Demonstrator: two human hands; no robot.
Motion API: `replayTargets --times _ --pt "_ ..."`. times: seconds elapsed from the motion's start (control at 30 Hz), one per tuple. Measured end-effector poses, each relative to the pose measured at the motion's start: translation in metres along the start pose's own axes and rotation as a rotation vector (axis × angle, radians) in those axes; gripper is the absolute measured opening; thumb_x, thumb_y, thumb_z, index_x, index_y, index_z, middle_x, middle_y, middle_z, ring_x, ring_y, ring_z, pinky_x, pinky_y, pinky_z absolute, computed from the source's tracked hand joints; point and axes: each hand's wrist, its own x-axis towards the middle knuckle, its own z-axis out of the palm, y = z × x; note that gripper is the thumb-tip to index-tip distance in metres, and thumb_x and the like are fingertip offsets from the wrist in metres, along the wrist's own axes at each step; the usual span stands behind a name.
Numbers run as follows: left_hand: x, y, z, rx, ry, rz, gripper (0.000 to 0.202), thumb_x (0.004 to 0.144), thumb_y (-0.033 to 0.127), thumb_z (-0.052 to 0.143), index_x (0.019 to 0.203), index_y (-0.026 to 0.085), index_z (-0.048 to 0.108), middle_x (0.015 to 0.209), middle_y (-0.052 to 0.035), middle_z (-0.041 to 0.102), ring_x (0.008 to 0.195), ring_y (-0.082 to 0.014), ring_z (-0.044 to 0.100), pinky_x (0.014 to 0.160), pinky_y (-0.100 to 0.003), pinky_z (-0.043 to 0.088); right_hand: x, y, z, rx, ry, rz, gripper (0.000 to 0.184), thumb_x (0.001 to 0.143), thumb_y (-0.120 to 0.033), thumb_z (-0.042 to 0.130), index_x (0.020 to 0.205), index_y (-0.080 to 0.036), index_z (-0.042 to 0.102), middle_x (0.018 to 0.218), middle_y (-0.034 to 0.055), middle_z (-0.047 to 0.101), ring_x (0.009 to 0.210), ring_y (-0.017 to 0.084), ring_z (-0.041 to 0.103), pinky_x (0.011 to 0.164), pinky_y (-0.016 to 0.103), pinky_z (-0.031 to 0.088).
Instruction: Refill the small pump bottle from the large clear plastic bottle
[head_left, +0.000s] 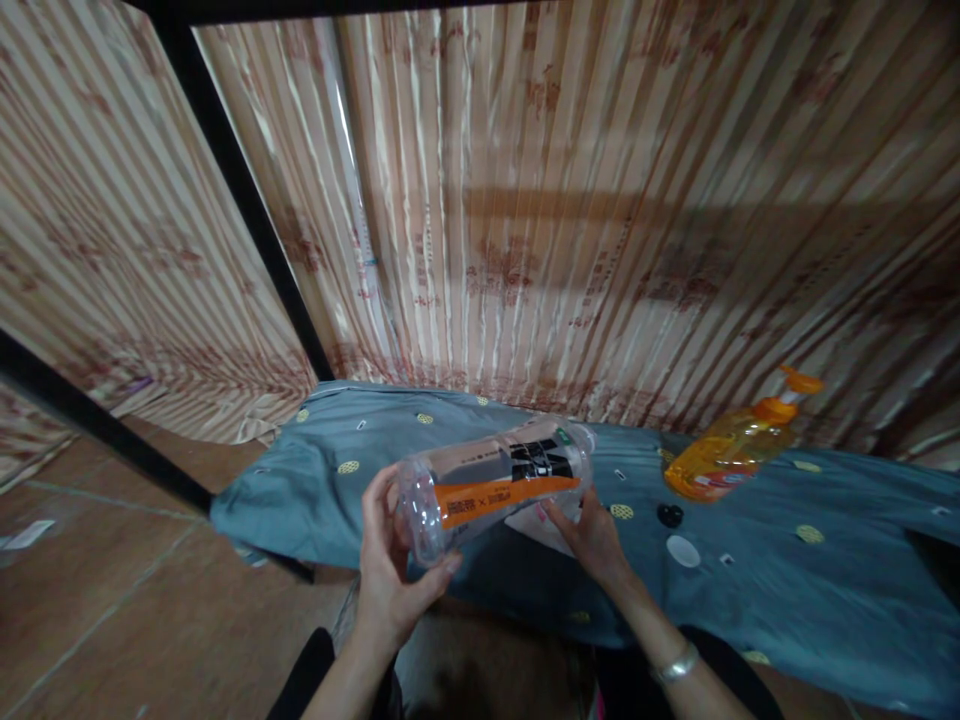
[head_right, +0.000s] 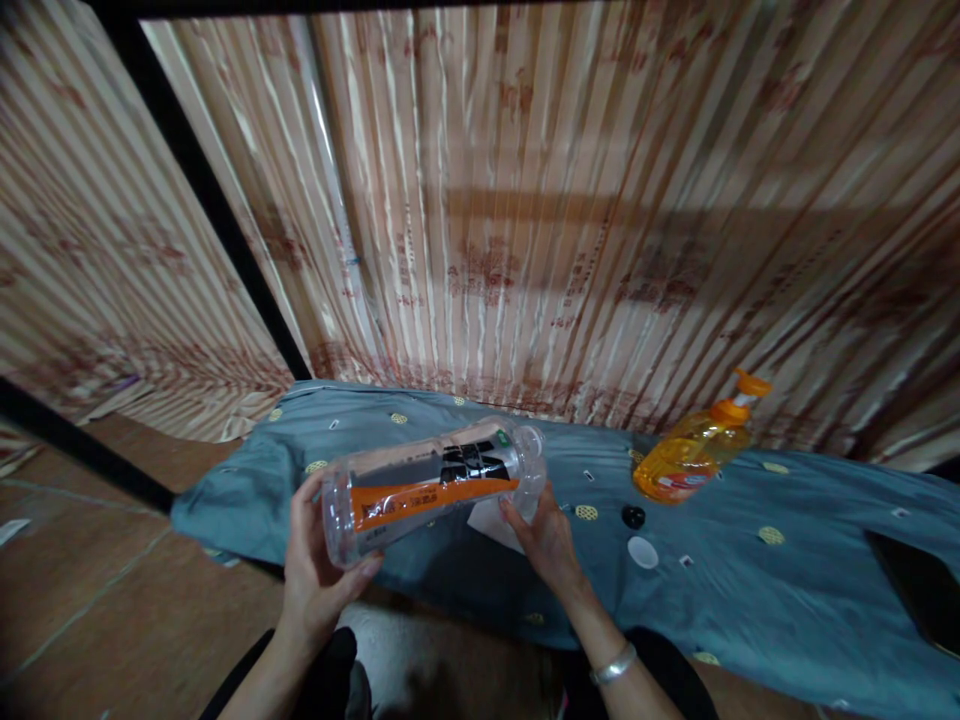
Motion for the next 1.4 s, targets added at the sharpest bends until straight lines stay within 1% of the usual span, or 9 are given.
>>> replayTargets --times 0.1,0.23,0.43,0.63,0.8,1.03,1.17,1.27,1.4 --pt "0.0 0.001 0.0 -0.025 -0.017 -0.005 0.093 0.067 0.049 0.099 0.147 0.028 0.057 0.142 -0.0143 0.065 0.121 -0.0385 0.075 0.092 -0.049 0.068 0.0 0.0 -0.001 0.012 -0.016 -0.013 0.034 0.084 -0.052 0.069 0.106 -0.029 0.06 0.088 0.0096 0.079 0.085 0.04 0.081 0.08 0.058 0.065" --pt "0.0 -0.001 0.0 -0.031 -0.013 0.004 0.097 0.065 0.047 0.101 0.149 0.029 0.057 0.143 -0.0139 0.065 0.122 -0.0385 0.075 0.094 -0.049 0.068 -0.001 -0.001 -0.002 0.006 -0.02 -0.003 0.037 0.082 -0.053 0.07 0.107 -0.029 0.058 0.09 0.0108 0.08 0.088 0.041 0.081 0.082 0.058 0.064" --pt "0.003 0.004 0.002 -0.009 -0.02 0.016 0.093 0.067 0.051 0.098 0.146 0.027 0.056 0.137 -0.014 0.068 0.118 -0.0373 0.076 0.092 -0.048 0.068 -0.001 -0.002 -0.002 0.025 -0.02 -0.021 0.039 0.084 -0.054 0.07 0.11 -0.028 0.06 0.101 0.0153 0.083 0.097 0.042 0.081 0.09 0.059 0.064" --pt "0.006 0.012 0.004 -0.027 -0.033 0.0 0.091 0.068 0.051 0.099 0.144 0.027 0.055 0.134 -0.0128 0.069 0.117 -0.0367 0.078 0.091 -0.047 0.068 0.0 0.002 0.0 0.013 -0.024 -0.003 0.034 0.083 -0.052 0.069 0.106 -0.029 0.058 0.094 0.0121 0.082 0.089 0.041 0.081 0.085 0.058 0.064" --pt "0.006 0.012 0.005 -0.036 -0.04 0.023 0.092 0.068 0.05 0.1 0.145 0.025 0.055 0.132 -0.0127 0.07 0.118 -0.0363 0.079 0.091 -0.045 0.068 0.001 0.004 0.001 -0.032 -0.013 0.01 0.039 0.082 -0.056 0.07 0.105 -0.028 0.057 0.091 0.0129 0.08 0.087 0.042 0.08 0.08 0.056 0.063" --pt "0.006 0.008 0.003 -0.032 -0.055 0.057 0.09 0.072 0.049 0.098 0.147 0.026 0.054 0.134 -0.0123 0.071 0.119 -0.0342 0.079 0.093 -0.043 0.067 0.001 0.003 0.0 -0.036 -0.002 -0.002 0.036 0.081 -0.057 0.069 0.102 -0.03 0.057 0.091 0.0117 0.08 0.089 0.042 0.08 0.081 0.058 0.064" --pt "0.004 0.005 0.002 -0.007 -0.044 0.064 0.092 0.071 0.052 0.099 0.148 0.025 0.054 0.136 -0.0135 0.07 0.123 -0.0362 0.077 0.095 -0.045 0.067 0.001 0.001 -0.001 -0.009 -0.011 -0.006 0.04 0.082 -0.059 0.068 0.106 -0.028 0.06 0.094 0.013 0.081 0.092 0.042 0.081 0.083 0.057 0.064" --pt "0.004 0.004 0.002 0.007 -0.042 0.073 0.092 0.072 0.054 0.098 0.148 0.026 0.055 0.138 -0.0134 0.069 0.125 -0.0354 0.076 0.097 -0.044 0.066 0.0 -0.001 -0.002 -0.011 -0.005 0.019 0.043 0.08 -0.06 0.07 0.107 -0.027 0.061 0.091 0.0126 0.08 0.09 0.042 0.08 0.082 0.057 0.064" --pt "0.005 0.007 0.003 0.015 -0.044 0.081 0.091 0.073 0.055 0.097 0.147 0.025 0.054 0.135 -0.0138 0.07 0.121 -0.0349 0.078 0.094 -0.044 0.067 0.001 -0.005 -0.003 -0.002 -0.015 0.036 0.04 0.078 -0.058 0.071 0.101 -0.029 0.059 0.089 0.0125 0.08 0.088 0.042 0.08 0.081 0.057 0.064"
